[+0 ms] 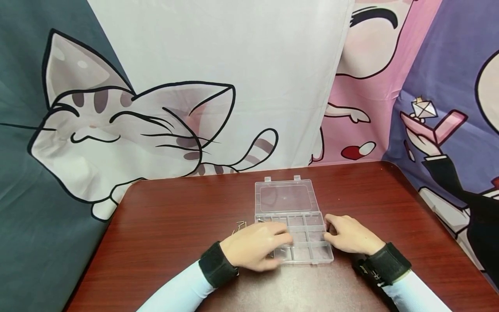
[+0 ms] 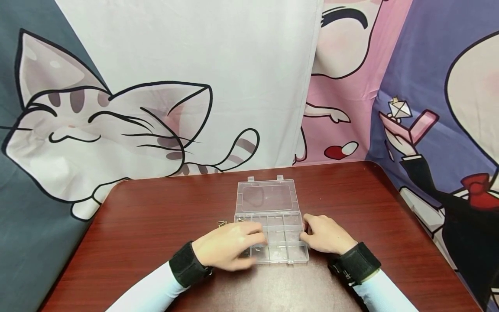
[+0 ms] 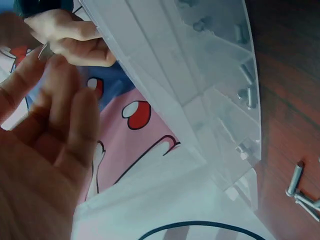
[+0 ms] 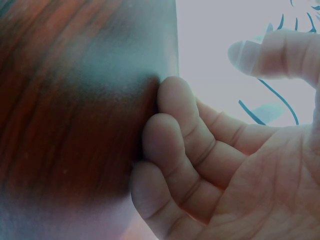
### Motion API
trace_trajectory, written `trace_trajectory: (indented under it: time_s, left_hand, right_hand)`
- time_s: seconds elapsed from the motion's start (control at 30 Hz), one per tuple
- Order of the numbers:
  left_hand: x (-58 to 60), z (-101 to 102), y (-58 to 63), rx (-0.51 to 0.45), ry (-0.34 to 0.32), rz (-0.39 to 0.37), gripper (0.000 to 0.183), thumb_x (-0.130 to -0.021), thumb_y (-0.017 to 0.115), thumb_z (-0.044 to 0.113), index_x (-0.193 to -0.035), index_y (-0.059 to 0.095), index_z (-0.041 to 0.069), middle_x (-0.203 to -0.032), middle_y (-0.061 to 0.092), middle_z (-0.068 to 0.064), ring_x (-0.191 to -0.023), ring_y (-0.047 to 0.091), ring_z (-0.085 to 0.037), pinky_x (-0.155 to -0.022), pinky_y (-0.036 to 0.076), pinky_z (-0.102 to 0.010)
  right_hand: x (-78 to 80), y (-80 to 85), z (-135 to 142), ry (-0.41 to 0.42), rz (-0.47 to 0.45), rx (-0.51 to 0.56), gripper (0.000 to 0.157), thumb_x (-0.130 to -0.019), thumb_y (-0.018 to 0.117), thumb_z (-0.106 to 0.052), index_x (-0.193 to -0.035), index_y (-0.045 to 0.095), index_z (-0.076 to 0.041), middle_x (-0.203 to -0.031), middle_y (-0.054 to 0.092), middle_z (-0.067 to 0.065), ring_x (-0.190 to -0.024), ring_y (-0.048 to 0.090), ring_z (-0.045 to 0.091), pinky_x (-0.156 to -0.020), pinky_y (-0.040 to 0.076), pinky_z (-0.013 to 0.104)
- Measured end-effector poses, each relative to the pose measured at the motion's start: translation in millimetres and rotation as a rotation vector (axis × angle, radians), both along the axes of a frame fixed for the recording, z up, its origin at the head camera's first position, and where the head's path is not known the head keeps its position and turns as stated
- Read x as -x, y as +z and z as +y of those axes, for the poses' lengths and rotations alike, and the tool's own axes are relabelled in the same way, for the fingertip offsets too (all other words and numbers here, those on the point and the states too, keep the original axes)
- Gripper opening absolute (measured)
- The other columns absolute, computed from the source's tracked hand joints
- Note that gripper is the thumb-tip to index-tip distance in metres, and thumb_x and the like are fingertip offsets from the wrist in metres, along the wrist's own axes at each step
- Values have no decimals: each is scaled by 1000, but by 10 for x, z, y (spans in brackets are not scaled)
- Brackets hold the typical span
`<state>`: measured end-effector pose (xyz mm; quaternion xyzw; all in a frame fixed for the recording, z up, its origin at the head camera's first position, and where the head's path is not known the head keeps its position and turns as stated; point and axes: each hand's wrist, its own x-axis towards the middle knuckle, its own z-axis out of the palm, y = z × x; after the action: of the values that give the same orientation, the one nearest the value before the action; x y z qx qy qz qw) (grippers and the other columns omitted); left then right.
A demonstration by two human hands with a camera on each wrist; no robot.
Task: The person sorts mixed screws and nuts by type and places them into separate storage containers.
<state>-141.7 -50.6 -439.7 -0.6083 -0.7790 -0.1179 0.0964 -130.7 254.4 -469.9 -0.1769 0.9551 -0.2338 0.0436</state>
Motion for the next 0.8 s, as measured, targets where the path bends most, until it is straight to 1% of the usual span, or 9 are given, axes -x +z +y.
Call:
trace_trajectory:
  time_s: [0.03, 0.07, 0.1, 0.13, 0.2, 0.33, 0.47, 0.67, 0.8]
  left_hand:
    - [-15, -3, 4, 22, 16, -22, 67, -83, 63, 56, -137, 53, 17, -140, 47, -6, -126, 47, -16, -104, 39, -32]
    - [-32, -9, 10, 45, 33, -44, 89, -80, 60, 69, -150, 42, 17, -156, 33, -10, -141, 36, -22, -111, 32, -39]
    - [-49, -18, 17, 69, 53, -60, 108, -74, 55, 80, -159, 28, 19, -166, 14, -11, -150, 20, -26, -116, 24, -46]
    - [-64, -29, 23, 94, 72, -67, 119, -70, 49, 88, -163, 16, 21, -168, -2, -9, -153, 5, -28, -117, 17, -51]
    - [-86, -57, 36, 119, 98, -70, 123, -68, 42, 93, -164, 7, 23, -168, -10, -5, -153, -4, -27, -116, 13, -56]
    - [-97, -154, 48, 133, 119, -67, 121, -69, 41, 93, -163, 7, 25, -168, -3, -6, -153, -3, -26, -117, 13, -54]
    - [-99, -323, 36, 130, 147, -80, 120, -69, 49, 89, -163, 12, 25, -168, 2, -7, -153, 2, -25, -118, 13, -52]
    - [-95, -739, 0, 104, 199, -102, 118, -69, 60, 82, -162, 21, 21, -168, 6, -5, -152, 11, -26, -115, 21, -55]
    - [-108, -1030, -35, 96, 235, -102, 115, -68, 67, 76, -160, 27, 20, -166, 16, -4, -149, 24, -24, -114, 28, -50]
  right_hand:
    - [2, 0, -3, -3, -3, -4, 15, -83, 66, -24, -81, 51, -22, -60, 43, -12, -53, 39, 3, -52, 33, 25]
    - [5, -2, -5, -7, -7, -7, 15, -83, 66, -24, -81, 51, -22, -59, 43, -12, -53, 39, 3, -52, 33, 25]
    - [7, -1, -8, -10, -12, -10, 15, -83, 65, -24, -81, 51, -22, -59, 43, -12, -52, 39, 4, -51, 33, 25]
    - [10, -1, -10, -10, -12, -10, 14, -83, 65, -24, -81, 51, -21, -59, 43, -11, -52, 39, 4, -51, 33, 25]
    - [12, -4, -12, -18, -21, -13, 14, -83, 65, -24, -81, 51, -22, -59, 44, -11, -52, 40, 4, -51, 32, 25]
    - [8, -8, -2, -12, -17, -7, 13, -83, 65, -23, -81, 51, -21, -59, 43, -11, -52, 39, 4, -51, 33, 25]
    - [0, -11, 3, -8, -17, -4, 13, -82, 64, -23, -81, 51, -22, -59, 44, -12, -53, 40, 4, -52, 34, 25]
    - [-4, -13, 2, -6, -12, -1, 14, -82, 64, -23, -81, 51, -22, -59, 44, -12, -53, 40, 3, -52, 34, 25]
    - [-3, 5, 3, -7, -9, -3, 14, -82, 65, -23, -81, 51, -22, -59, 44, -12, -53, 40, 3, -52, 34, 25]
